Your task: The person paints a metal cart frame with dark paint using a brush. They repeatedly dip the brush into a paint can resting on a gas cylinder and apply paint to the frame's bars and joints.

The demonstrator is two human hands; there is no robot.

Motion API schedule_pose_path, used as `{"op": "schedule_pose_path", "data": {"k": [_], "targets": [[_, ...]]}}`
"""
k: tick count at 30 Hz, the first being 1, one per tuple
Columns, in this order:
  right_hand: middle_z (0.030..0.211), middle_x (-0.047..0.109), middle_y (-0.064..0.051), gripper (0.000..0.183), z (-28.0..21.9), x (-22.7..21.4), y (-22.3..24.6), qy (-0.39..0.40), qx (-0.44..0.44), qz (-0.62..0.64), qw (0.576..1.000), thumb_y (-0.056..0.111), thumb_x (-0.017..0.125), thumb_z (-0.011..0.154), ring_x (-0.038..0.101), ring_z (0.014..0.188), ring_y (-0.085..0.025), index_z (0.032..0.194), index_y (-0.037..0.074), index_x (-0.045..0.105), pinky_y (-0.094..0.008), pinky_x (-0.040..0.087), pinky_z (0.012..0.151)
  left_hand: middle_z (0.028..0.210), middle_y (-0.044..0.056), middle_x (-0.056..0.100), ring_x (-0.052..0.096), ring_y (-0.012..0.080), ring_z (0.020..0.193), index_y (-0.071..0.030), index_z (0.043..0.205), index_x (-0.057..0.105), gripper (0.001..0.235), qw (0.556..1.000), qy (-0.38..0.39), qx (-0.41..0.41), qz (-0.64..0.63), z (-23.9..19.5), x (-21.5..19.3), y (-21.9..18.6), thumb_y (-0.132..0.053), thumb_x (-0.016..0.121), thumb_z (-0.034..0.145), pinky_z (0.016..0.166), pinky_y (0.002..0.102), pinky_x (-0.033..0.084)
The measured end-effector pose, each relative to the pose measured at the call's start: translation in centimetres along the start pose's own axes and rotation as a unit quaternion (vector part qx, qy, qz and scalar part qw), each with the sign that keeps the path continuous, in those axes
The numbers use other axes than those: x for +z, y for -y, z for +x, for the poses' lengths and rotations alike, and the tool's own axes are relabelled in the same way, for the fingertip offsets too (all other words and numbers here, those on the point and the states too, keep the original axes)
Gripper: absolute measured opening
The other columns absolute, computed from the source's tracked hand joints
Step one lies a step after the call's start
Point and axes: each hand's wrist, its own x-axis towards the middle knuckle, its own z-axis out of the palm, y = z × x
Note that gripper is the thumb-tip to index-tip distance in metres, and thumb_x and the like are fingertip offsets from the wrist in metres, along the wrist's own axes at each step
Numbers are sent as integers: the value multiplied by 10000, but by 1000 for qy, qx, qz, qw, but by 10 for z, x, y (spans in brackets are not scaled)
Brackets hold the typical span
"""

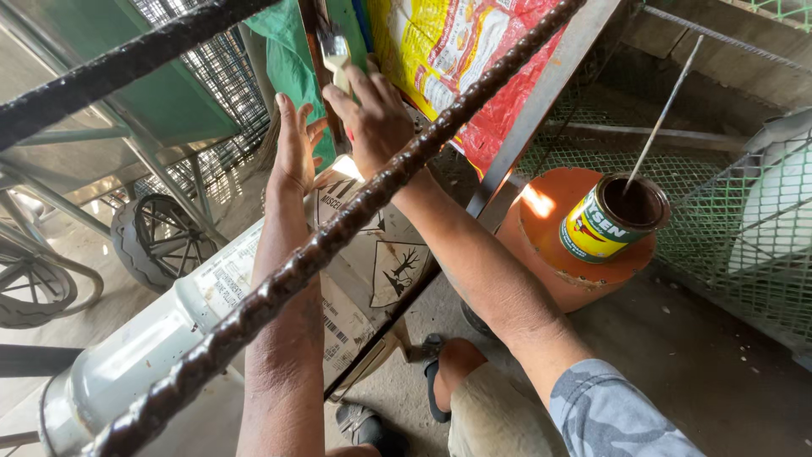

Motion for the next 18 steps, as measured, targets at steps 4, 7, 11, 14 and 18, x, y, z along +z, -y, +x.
{"op": "schedule_pose_path", "data": {"k": [4,7,11,14,18], "targets": [[1265,643,-206,312,-22,5,5,52,10,24,998,-62,577,919,616,1116,-307,1195,-19,718,-408,532,1025,1672,271,176,89,416,1568,-118,1644,64,1299,1000,-2,3,-1,-6,-1,0,-984,109,677,1163,748,61],[1229,663,-214,302,-34,1,7,68,22,49,996,-65,594,900,616,1100,-314,1170,-25,723,-424,517,1010,1667,272,188,95,430,1559,-124,1643,59,1294,1000,-6,2,-7,-4,0,-1,-978,104,672,1158,753,72],[1228,690,-226,247,-38,-11,13,66,2,94,993,-54,632,884,628,1065,-324,1116,-26,712,-430,511,968,1664,279,202,81,435,1560,-121,1644,60,1286,1000,-8,9,-17,-5,1,-3,-974,114,682,1158,753,56],[1003,745,-135,256,-18,-17,16,124,73,90,985,-37,665,883,651,937,-296,1102,56,759,-442,519,926,1664,275,209,52,429,1560,-121,1641,56,1272,1000,-7,9,-16,-5,0,-5,-967,110,693,1161,748,44],[1051,752,-113,211,36,-26,8,-9,6,82,997,-5,696,854,651,885,-294,1043,73,745,-431,517,863,1663,279,219,61,423,1565,-111,1642,56,1244,1000,-6,6,-13,-7,1,-3,-951,106,726,1169,738,46]]}}
